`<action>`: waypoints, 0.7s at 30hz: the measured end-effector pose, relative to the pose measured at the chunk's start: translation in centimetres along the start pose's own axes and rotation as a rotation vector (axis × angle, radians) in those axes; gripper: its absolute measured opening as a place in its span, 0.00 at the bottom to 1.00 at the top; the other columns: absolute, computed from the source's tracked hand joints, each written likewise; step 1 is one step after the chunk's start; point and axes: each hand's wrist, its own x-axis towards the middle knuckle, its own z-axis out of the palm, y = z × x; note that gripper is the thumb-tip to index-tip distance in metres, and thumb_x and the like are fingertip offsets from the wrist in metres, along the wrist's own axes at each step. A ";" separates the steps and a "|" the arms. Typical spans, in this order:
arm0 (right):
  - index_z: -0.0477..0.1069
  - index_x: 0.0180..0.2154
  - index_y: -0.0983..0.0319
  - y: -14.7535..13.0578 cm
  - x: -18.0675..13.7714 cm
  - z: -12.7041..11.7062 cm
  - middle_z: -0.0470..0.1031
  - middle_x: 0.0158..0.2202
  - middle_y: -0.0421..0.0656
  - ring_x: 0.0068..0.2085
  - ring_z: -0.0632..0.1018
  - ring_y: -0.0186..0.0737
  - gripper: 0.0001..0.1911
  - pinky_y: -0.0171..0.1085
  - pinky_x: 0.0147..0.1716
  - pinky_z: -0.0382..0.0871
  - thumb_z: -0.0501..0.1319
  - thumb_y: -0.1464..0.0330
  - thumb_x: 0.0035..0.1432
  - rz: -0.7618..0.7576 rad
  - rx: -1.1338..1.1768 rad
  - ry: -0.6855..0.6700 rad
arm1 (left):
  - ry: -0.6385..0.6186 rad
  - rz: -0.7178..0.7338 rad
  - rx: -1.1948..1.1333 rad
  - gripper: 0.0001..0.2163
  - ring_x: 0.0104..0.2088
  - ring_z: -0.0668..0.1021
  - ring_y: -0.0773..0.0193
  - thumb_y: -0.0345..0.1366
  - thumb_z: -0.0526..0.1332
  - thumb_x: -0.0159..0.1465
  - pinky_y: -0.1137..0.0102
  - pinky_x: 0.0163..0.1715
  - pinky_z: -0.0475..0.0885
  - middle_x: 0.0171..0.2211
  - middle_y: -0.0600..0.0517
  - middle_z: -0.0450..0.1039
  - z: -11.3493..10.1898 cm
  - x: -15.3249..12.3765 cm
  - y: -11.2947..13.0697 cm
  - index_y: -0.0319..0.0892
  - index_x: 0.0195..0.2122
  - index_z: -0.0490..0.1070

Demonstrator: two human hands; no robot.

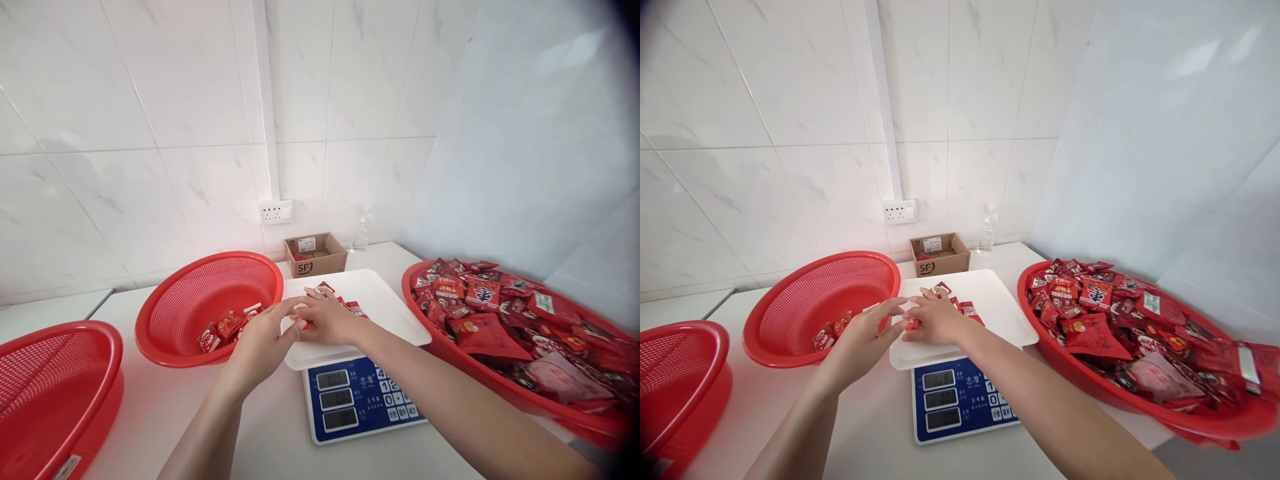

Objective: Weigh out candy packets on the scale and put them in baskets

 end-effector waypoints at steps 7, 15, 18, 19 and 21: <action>0.73 0.43 0.54 3.2 -3.0 -1.0 0.57 0.63 0.46 0.65 0.50 0.57 0.24 0.66 0.58 0.36 0.58 0.47 0.50 0.171 0.067 0.117 | -0.022 -0.016 -0.008 0.18 0.46 0.76 0.55 0.44 0.51 0.65 0.62 0.45 0.69 0.47 0.50 0.74 0.1 -0.1 0.2 0.49 0.55 0.64; 0.68 0.53 0.50 4.5 -3.4 -0.5 0.59 0.62 0.45 0.63 0.56 0.57 0.32 0.61 0.59 0.38 0.57 0.44 0.49 0.178 0.100 0.084 | -0.036 -0.008 0.029 0.18 0.44 0.76 0.56 0.43 0.52 0.65 0.62 0.44 0.70 0.47 0.50 0.74 0.5 -0.1 0.2 0.50 0.55 0.64; 0.69 0.52 0.53 4.0 -3.0 -0.4 0.68 0.56 0.47 0.57 0.66 0.51 0.30 0.56 0.59 0.47 0.56 0.46 0.52 0.132 0.089 0.160 | -0.038 -0.015 0.015 0.18 0.47 0.75 0.56 0.43 0.52 0.65 0.63 0.44 0.69 0.48 0.51 0.74 0.3 -0.2 0.2 0.51 0.55 0.64; 0.68 0.52 0.54 4.0 -3.0 -0.4 0.69 0.55 0.47 0.56 0.67 0.50 0.29 0.56 0.58 0.48 0.55 0.47 0.53 0.137 0.081 0.201 | -0.037 -0.018 0.006 0.18 0.47 0.75 0.56 0.43 0.52 0.65 0.63 0.45 0.69 0.48 0.51 0.74 0.2 -0.2 0.2 0.51 0.55 0.64; 0.67 0.53 0.54 4.3 -3.3 -0.5 0.69 0.55 0.47 0.56 0.67 0.49 0.27 0.58 0.58 0.47 0.52 0.49 0.57 0.198 0.062 0.310 | -0.034 -0.024 -0.007 0.18 0.49 0.74 0.57 0.44 0.52 0.65 0.63 0.46 0.68 0.49 0.51 0.73 0.0 -0.2 0.2 0.51 0.55 0.64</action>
